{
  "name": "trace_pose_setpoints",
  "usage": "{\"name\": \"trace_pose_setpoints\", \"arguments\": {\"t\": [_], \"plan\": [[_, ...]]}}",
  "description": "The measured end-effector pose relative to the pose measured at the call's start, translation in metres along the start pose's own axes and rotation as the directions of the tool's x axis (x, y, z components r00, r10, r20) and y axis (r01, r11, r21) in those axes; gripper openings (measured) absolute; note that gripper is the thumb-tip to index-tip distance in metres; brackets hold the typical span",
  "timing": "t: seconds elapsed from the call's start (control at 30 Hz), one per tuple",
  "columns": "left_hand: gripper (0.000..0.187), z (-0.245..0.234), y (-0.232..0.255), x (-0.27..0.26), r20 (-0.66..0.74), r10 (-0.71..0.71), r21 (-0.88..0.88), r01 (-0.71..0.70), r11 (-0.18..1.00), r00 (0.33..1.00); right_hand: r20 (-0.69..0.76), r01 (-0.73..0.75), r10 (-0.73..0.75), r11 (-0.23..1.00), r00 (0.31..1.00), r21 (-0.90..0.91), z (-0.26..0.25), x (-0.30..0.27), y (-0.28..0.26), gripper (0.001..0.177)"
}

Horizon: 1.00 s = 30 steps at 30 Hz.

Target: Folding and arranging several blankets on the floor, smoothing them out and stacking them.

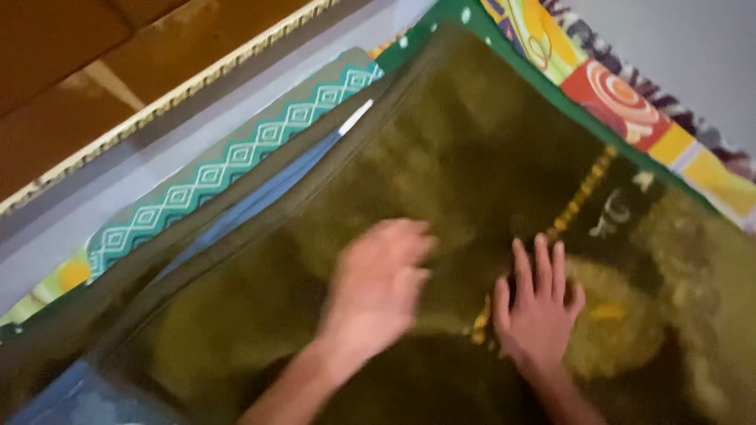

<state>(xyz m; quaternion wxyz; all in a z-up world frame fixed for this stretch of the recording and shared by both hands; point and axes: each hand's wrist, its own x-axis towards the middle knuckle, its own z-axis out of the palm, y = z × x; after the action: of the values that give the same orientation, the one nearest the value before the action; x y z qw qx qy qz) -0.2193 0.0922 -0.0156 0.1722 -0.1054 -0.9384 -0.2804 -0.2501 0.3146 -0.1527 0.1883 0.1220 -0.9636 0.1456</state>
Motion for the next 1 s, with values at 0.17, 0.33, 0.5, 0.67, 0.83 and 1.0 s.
{"name": "trace_pose_setpoints", "arguments": {"t": [0.17, 0.33, 0.5, 0.67, 0.83, 1.0], "plan": [[0.066, 0.057, -0.052, 0.111, 0.330, 0.238, 0.349, -0.353, 0.868, 0.913, -0.025, 0.003, -0.001, 0.998, 1.000, 0.070, 0.013, -0.001, 0.023, 0.063], [0.092, 0.056, -0.115, 0.120, 0.124, -0.279, 0.592, 0.154, 0.791, 0.952, -0.006, -0.064, 0.066, 0.986, 0.998, 0.155, 0.012, 0.000, 0.023, 0.061], [0.070, 0.055, -0.172, 0.161, -0.117, -0.467, 0.541, 0.450, 0.710, 0.877, -0.056, -0.071, 0.080, 0.986, 0.995, 0.154, 0.014, 0.002, 0.020, 0.060], [0.027, 0.022, -0.174, 0.178, -0.082, -0.066, 0.605, 0.102, 0.790, 0.994, 0.075, -0.105, 0.091, 0.974, 0.993, 0.202, 0.023, -0.011, 0.030, 0.073], [0.031, 0.026, -0.250, 0.175, -0.063, -0.146, 0.681, 0.149, 0.716, 0.987, 0.026, -0.113, 0.111, 0.928, 0.993, 0.356, 0.016, -0.010, 0.030, 0.076], [0.030, 0.054, -0.248, 0.185, -0.053, -0.127, 0.924, 0.097, 0.370, 0.991, -0.023, -0.041, 0.051, 0.942, 0.998, 0.333, 0.008, -0.006, 0.028, 0.057]]}}
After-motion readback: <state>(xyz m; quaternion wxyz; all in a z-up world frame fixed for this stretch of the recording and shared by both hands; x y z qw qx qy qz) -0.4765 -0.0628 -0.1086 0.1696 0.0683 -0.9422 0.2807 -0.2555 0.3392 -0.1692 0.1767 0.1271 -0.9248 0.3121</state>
